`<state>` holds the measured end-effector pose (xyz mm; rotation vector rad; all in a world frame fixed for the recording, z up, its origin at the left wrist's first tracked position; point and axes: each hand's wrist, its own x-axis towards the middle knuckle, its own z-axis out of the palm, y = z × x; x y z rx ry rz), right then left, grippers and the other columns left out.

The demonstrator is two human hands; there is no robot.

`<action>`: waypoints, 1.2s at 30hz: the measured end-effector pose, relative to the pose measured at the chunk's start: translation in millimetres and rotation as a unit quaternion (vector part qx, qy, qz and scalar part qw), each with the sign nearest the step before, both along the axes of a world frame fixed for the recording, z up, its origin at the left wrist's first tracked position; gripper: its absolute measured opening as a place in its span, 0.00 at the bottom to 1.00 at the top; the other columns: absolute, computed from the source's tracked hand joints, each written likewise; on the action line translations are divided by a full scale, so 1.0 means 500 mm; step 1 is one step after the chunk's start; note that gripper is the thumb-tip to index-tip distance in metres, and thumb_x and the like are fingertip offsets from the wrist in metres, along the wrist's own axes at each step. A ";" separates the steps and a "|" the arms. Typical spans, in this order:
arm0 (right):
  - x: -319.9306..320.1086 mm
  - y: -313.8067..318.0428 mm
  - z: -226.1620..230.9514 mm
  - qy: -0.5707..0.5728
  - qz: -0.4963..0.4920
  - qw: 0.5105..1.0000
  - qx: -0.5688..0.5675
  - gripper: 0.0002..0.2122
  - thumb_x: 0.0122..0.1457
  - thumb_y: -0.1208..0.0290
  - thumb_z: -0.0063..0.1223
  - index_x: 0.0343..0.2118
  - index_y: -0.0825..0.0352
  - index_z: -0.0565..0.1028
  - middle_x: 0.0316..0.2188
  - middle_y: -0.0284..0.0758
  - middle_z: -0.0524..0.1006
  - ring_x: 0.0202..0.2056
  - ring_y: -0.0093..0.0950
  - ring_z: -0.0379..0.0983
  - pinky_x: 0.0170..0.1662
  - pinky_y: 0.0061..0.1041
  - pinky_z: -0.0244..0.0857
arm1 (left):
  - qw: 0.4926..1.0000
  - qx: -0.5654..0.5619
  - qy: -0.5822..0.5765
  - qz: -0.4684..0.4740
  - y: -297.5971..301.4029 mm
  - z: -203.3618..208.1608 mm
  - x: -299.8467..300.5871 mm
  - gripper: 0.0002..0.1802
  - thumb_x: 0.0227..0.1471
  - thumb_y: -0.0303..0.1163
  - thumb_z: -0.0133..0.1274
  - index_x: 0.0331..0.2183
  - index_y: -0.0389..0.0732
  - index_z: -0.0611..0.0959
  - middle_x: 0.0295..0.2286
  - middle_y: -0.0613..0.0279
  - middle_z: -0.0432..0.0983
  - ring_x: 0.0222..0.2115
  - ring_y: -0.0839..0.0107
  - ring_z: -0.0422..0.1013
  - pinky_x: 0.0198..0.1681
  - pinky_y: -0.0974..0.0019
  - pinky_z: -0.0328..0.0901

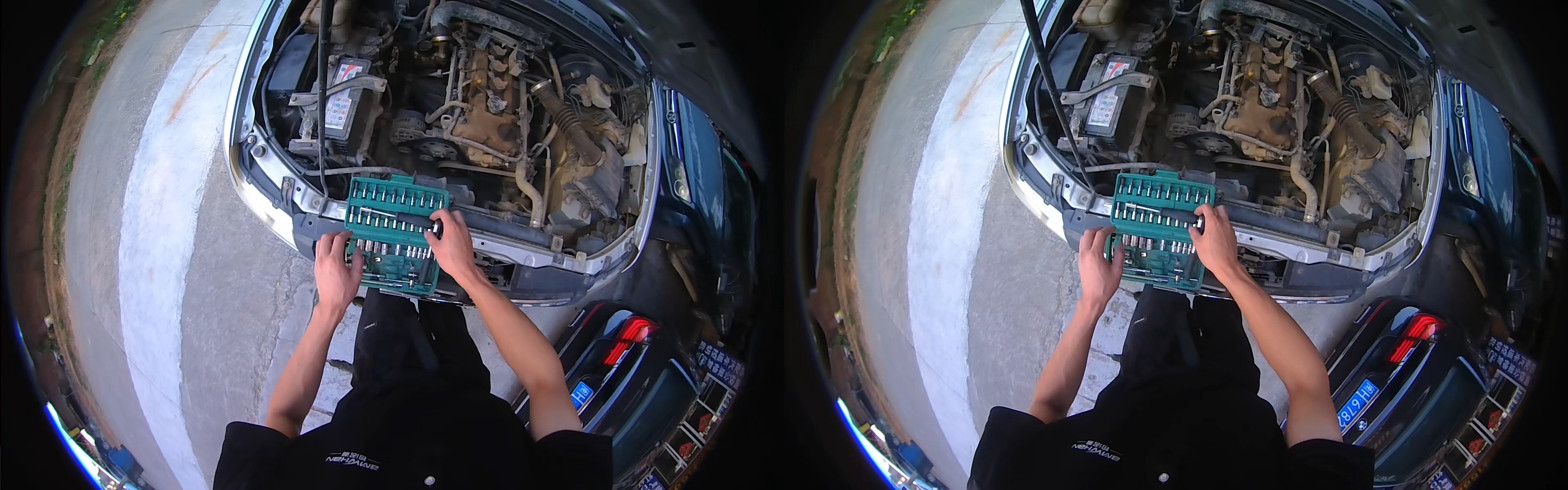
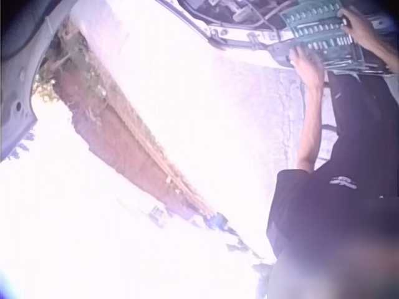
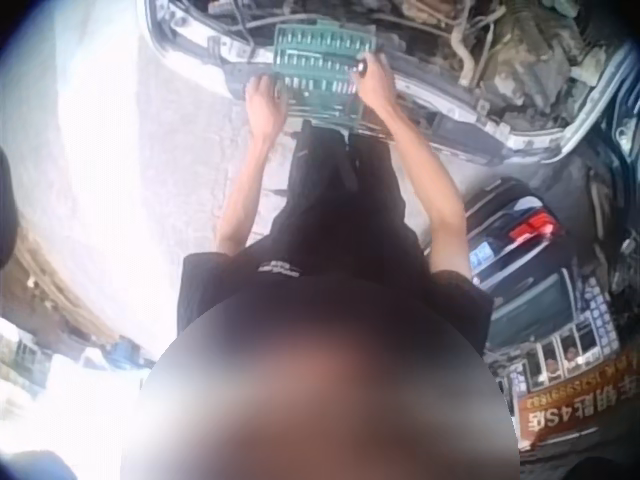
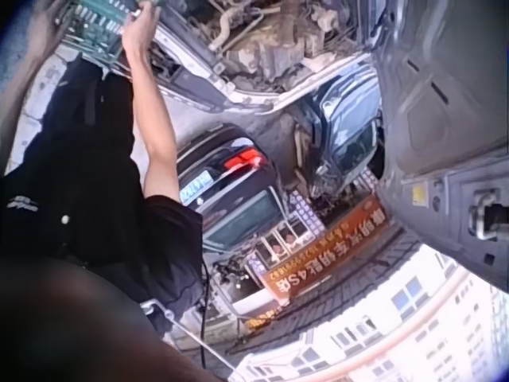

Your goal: The person walks from a workshop to a silver pickup truck with the hood open, opens a green socket set, and uses a socket wrench to loosen and remove a hose clamp on the engine. The person then pulls the hose off the engine and sets it aside.

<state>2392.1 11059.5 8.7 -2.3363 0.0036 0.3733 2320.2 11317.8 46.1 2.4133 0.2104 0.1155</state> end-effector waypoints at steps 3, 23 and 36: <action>0.018 -0.014 -0.012 -0.009 0.032 0.999 -0.005 0.16 0.59 0.75 0.70 0.48 0.67 0.77 0.40 0.43 0.75 0.38 0.41 0.76 0.45 0.40 0.71 | 1.000 0.005 0.002 0.002 -0.001 0.007 0.007 0.21 0.56 0.24 0.62 0.52 0.34 0.83 0.48 0.44 0.78 0.50 0.43 0.75 0.55 0.47 0.70; 0.300 -0.376 0.190 0.147 -0.137 0.934 0.297 0.10 0.69 0.64 0.66 0.41 0.65 0.80 0.24 0.36 0.82 0.16 0.11 0.58 0.20 0.19 0.44 | 0.979 -0.085 0.012 -0.187 -0.459 0.094 0.321 0.29 0.61 0.34 0.64 0.62 0.42 0.78 0.52 0.49 0.77 0.53 0.48 0.74 0.64 0.44 0.61; 0.808 -0.445 0.082 -0.052 0.051 0.983 -0.166 0.18 0.66 0.64 0.65 0.52 0.69 0.76 0.40 0.55 0.83 0.47 0.56 0.81 0.49 0.50 0.72 | 0.980 -0.073 0.118 -0.144 -0.373 0.037 0.326 0.29 0.57 0.28 0.65 0.58 0.35 0.78 0.59 0.41 0.72 0.56 0.37 0.73 0.59 0.47 0.71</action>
